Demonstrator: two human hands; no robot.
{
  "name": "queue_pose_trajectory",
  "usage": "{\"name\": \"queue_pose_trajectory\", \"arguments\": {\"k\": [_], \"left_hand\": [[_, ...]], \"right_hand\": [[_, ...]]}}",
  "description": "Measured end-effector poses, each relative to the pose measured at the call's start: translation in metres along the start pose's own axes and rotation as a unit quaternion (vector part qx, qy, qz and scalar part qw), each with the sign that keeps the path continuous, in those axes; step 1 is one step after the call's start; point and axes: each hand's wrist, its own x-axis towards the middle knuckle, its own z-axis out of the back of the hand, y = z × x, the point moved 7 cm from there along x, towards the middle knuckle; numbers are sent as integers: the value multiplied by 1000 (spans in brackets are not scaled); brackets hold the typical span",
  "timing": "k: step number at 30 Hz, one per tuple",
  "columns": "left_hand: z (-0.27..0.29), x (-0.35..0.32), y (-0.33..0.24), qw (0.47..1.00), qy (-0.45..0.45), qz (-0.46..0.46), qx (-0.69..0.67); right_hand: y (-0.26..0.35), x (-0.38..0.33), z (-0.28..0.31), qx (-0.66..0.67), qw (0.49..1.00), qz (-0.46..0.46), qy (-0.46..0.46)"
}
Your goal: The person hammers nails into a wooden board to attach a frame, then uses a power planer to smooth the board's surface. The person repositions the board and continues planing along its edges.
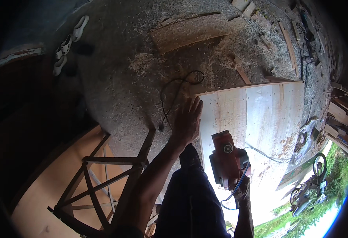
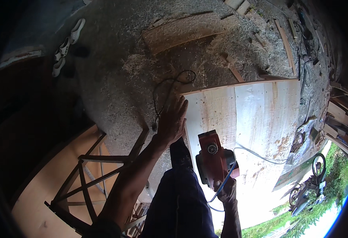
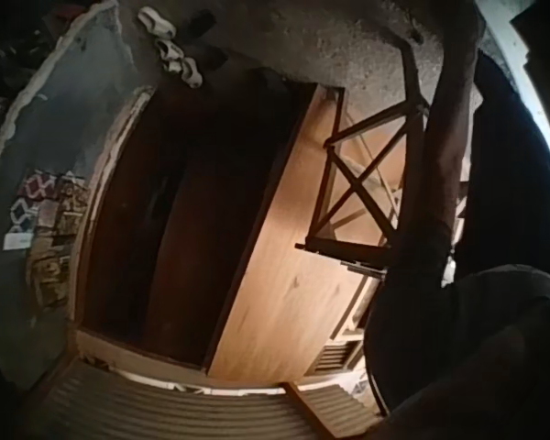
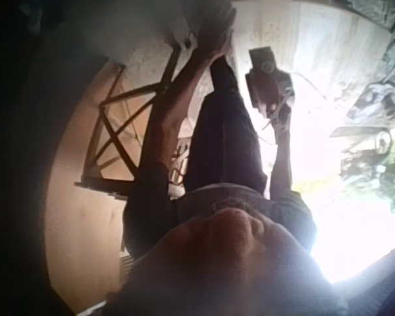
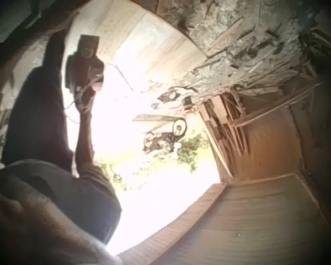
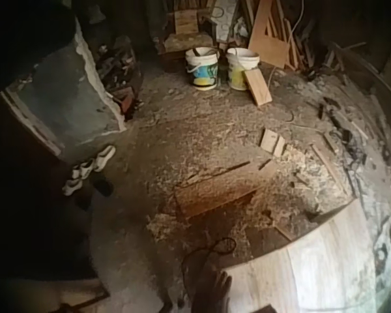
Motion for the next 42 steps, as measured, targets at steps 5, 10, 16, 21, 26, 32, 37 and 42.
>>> {"name": "queue_pose_trajectory", "arguments": {"k": [5, 10, 16, 21, 26, 32, 37, 42], "left_hand": [[-35, -20, 7, 998, 59, 35, 12], [-64, -83, 8, 992, 74, 99, -37], [-116, -238, -3, 858, 238, 356, -285], [-49, -237, -5, 867, 239, 369, -233], [14, -198, 7, 875, 137, 398, -238], [95, -127, 12, 850, 67, 410, -325], [97, -98, 51, 908, 37, 343, -239], [87, -79, 107, 827, 90, 422, -360]], "right_hand": [[40, 3, 1, -13, 998, 54, 9], [32, 8, 7, -175, 971, 162, -31], [51, 23, 15, -30, 998, 59, -14], [78, 29, 16, -104, 990, 86, -28], [89, 13, 28, 12, 999, 32, -36], [114, -3, 49, 80, 995, 14, -54], [120, -11, 71, 162, 982, -14, -92], [141, -7, 88, 207, 966, -43, -147]]}}
